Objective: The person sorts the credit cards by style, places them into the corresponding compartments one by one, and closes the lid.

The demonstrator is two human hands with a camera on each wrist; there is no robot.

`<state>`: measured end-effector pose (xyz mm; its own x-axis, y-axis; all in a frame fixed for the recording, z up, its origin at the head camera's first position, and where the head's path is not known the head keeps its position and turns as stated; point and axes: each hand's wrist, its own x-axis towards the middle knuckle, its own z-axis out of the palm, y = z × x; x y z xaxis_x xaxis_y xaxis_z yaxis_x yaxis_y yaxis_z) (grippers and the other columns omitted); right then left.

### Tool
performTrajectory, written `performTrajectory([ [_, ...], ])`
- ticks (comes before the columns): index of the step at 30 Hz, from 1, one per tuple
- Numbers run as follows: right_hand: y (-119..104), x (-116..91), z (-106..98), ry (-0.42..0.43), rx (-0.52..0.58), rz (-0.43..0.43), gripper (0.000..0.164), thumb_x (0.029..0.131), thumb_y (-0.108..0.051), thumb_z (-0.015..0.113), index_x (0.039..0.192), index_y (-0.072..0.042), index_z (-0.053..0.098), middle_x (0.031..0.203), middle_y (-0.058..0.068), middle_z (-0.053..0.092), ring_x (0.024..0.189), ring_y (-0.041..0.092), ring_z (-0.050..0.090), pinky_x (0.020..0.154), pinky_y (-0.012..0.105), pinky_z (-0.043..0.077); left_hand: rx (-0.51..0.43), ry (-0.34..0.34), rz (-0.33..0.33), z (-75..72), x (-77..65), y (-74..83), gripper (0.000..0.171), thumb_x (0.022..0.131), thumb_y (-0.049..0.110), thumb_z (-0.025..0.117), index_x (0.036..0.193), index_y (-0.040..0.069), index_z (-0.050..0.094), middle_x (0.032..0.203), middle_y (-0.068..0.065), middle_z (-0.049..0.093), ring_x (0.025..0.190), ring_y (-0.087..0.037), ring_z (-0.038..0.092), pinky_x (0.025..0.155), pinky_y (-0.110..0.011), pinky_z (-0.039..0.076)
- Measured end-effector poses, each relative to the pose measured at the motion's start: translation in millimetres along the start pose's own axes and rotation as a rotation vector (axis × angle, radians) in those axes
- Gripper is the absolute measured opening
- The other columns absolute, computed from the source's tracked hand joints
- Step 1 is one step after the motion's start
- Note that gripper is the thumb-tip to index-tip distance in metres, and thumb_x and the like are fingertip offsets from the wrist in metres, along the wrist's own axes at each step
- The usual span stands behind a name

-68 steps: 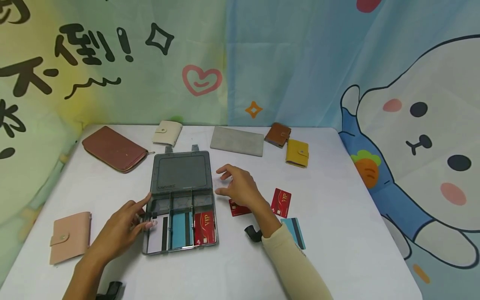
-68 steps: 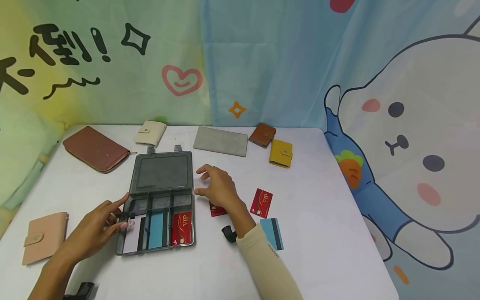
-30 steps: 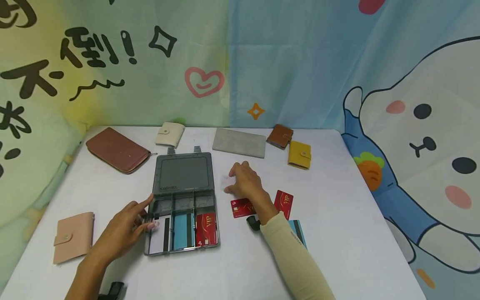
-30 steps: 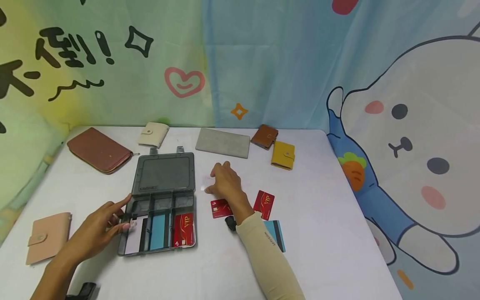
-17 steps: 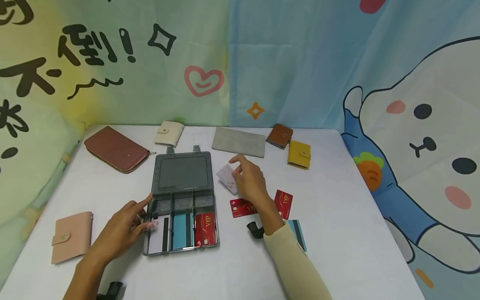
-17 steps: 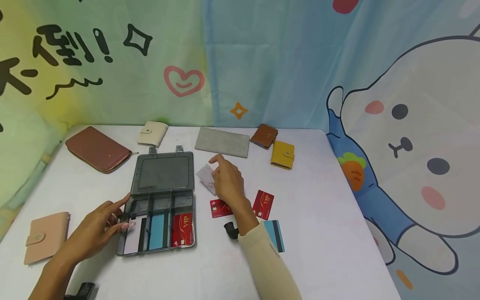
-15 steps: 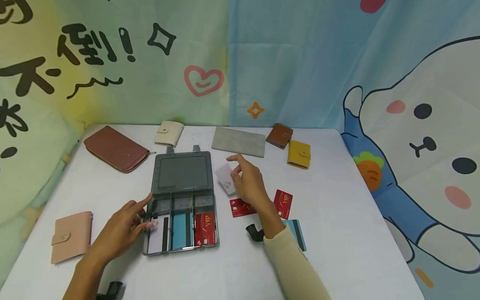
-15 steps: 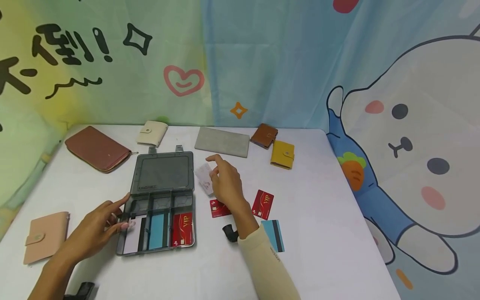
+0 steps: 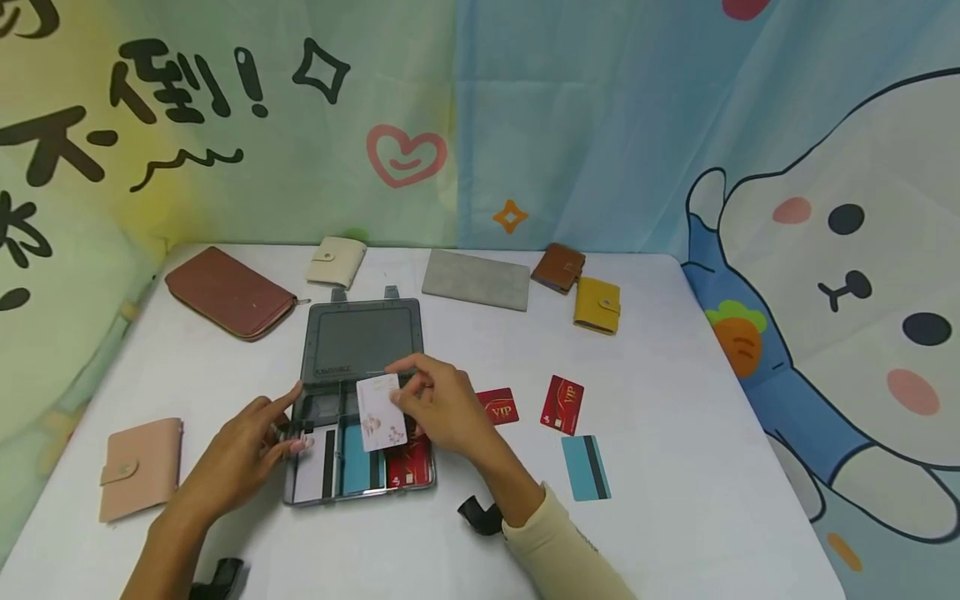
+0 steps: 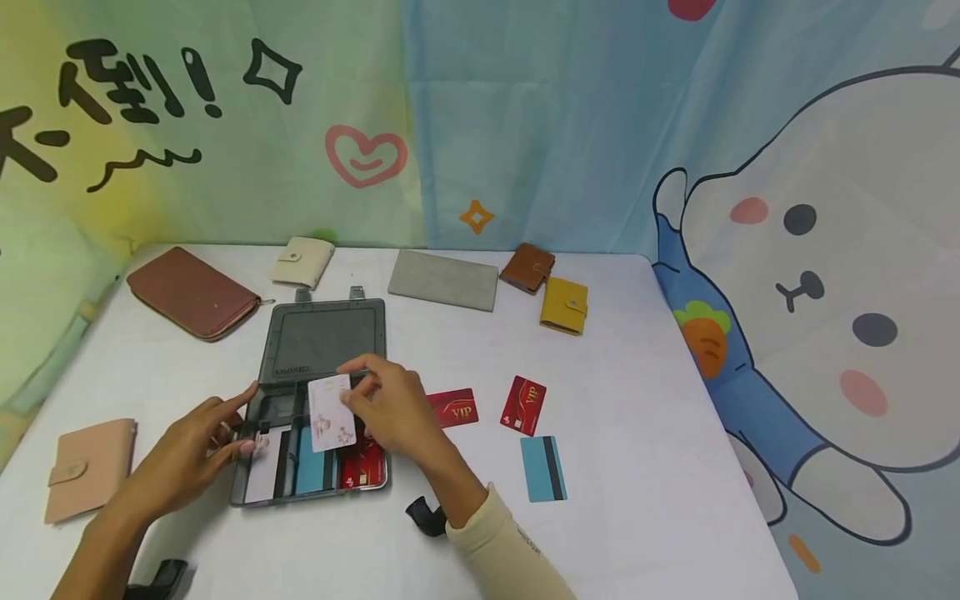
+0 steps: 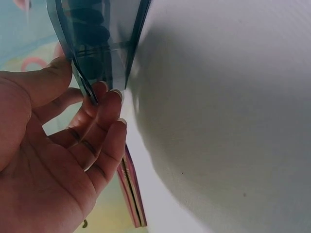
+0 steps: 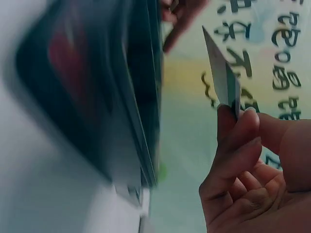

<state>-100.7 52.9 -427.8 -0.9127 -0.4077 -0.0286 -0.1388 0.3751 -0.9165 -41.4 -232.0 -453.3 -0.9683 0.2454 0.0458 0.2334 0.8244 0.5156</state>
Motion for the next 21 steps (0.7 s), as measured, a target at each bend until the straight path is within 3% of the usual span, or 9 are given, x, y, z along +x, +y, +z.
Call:
performTrajectory([
  [6, -8, -2, 31, -0.079, -0.016, 0.052, 0.027, 0.094, -0.025, 0.071, 0.121, -0.022, 0.067, 0.074, -0.007, 0.07, 0.049, 0.028, 0.062, 0.046, 0.028, 0.045, 0.002, -0.012, -0.021, 0.1, 1.0, -0.7, 0.077, 0.087, 0.015, 0.077, 0.153, 0.01, 0.039, 0.103, -0.009, 0.059, 0.082, -0.015, 0.059, 0.067, -0.035, 0.049],
  [11, -12, -1, 50, -0.104, -0.059, 0.049, 0.027, 0.093, -0.026, 0.072, 0.12, -0.022, 0.068, 0.073, -0.006, 0.071, 0.044, 0.016, 0.058, 0.042, 0.026, 0.041, -0.015, -0.021, -0.025, -1.1, 1.5, -0.4, 0.076, 0.087, 0.016, 0.077, 0.153, 0.01, 0.04, 0.102, -0.009, 0.059, 0.081, -0.015, 0.059, 0.066, -0.034, 0.049],
  [18, -14, 1, 62, -0.132, -0.271, -0.004, 0.031, 0.091, -0.031, 0.074, 0.122, -0.026, 0.07, 0.073, -0.022, 0.066, 0.049, 0.004, 0.047, 0.052, 0.021, 0.038, -0.034, -0.028, -0.027, -1.3, 1.2, -0.9, 0.076, 0.088, 0.016, 0.077, 0.154, 0.01, 0.039, 0.104, -0.01, 0.059, 0.082, -0.015, 0.059, 0.066, -0.034, 0.048],
  [21, -14, 1, 60, -0.145, -0.318, -0.012, 0.033, 0.09, -0.035, 0.075, 0.122, -0.027, 0.07, 0.072, -0.023, 0.065, 0.056, 0.002, 0.05, 0.058, 0.02, 0.04, -0.033, -0.023, -0.027, -1.8, 1.4, -0.9, 0.075, 0.088, 0.016, 0.077, 0.153, 0.01, 0.039, 0.103, -0.009, 0.059, 0.081, -0.014, 0.058, 0.066, -0.032, 0.048],
])
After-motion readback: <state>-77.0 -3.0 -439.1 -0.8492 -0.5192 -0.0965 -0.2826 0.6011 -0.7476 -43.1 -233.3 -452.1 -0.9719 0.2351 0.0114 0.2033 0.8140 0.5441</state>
